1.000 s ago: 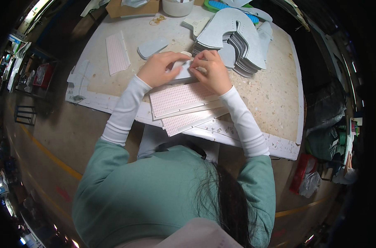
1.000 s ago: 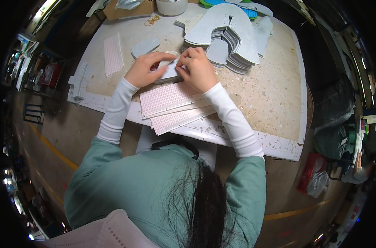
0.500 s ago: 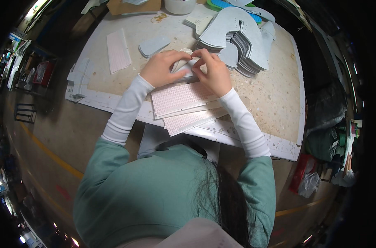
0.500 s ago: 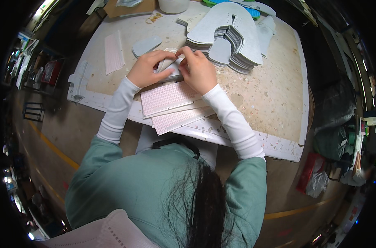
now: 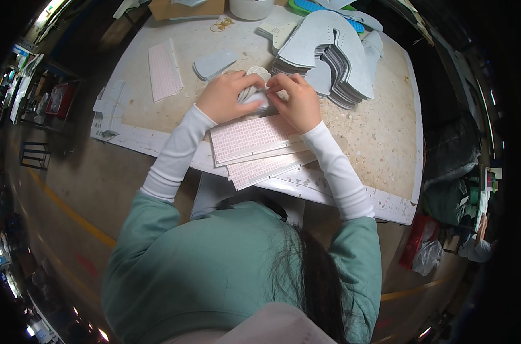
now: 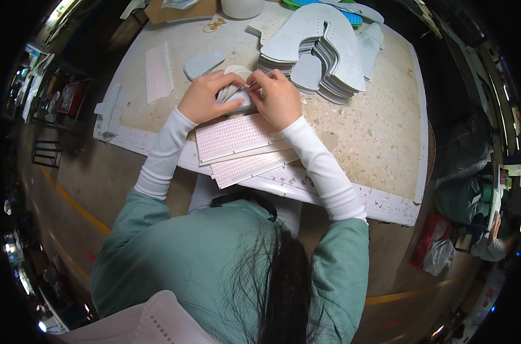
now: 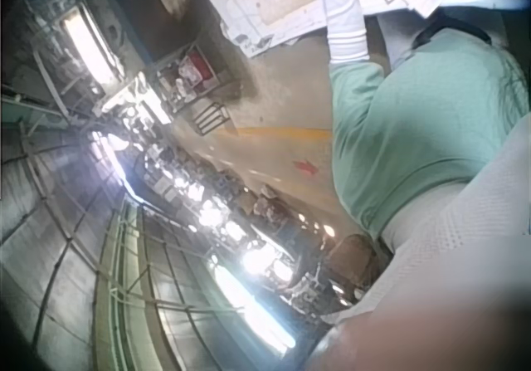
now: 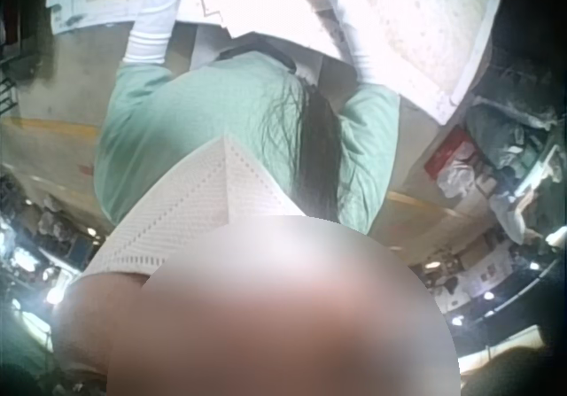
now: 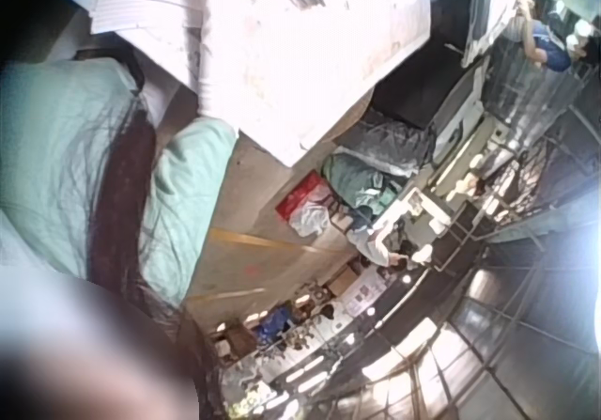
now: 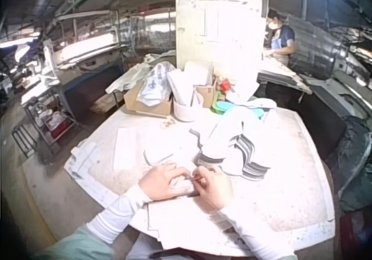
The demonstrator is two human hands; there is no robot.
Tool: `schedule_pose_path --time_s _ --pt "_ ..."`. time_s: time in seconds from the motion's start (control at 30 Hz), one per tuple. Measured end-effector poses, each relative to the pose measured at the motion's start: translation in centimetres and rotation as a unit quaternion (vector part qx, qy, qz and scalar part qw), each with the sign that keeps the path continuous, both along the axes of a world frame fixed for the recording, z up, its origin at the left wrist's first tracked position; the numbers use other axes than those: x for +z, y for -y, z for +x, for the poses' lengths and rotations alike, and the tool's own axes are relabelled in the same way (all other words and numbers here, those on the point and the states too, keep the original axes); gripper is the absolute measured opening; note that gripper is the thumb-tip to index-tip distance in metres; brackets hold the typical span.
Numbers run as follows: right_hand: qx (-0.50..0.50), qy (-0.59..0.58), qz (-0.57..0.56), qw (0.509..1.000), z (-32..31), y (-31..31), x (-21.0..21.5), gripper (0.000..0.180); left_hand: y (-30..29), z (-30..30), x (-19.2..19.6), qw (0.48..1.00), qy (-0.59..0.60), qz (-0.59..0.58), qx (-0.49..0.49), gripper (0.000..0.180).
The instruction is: The person walks to a workstation and repeatedly picks up small white plastic parts, peels individual labels from a sheet, and applies them to each part. The labeled parts are stacked on the table as the task continues.
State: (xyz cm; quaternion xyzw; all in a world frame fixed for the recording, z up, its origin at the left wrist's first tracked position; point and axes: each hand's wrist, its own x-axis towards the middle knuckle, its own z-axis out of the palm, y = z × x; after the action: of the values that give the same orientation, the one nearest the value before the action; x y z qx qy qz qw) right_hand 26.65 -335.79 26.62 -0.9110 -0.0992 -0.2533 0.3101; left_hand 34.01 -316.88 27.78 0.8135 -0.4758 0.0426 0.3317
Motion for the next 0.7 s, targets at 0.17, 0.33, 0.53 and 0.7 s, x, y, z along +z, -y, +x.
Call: schedule_pose_path --time_s 0.17,0.33,0.53,0.7 --pt "-0.013 0.060 -0.018 0.998 0.9 0.5 0.0 0.021 -0.1 -0.2 0.1 1.000 0.013 0.003 0.005 0.028" --pt "0.028 -0.007 0.148 0.989 0.4 0.9 0.6 0.030 0.2 0.2 0.1 0.998 -0.042 -0.037 0.019 0.029" --pt "0.042 -0.036 0.058 0.997 0.5 -0.3 0.2 0.032 0.2 -0.4 -0.4 0.999 0.037 0.003 0.023 0.035" --pt "0.013 -0.005 0.066 0.998 1.3 0.3 0.0 0.029 0.1 -0.4 -0.3 0.999 0.029 0.020 0.026 0.036"
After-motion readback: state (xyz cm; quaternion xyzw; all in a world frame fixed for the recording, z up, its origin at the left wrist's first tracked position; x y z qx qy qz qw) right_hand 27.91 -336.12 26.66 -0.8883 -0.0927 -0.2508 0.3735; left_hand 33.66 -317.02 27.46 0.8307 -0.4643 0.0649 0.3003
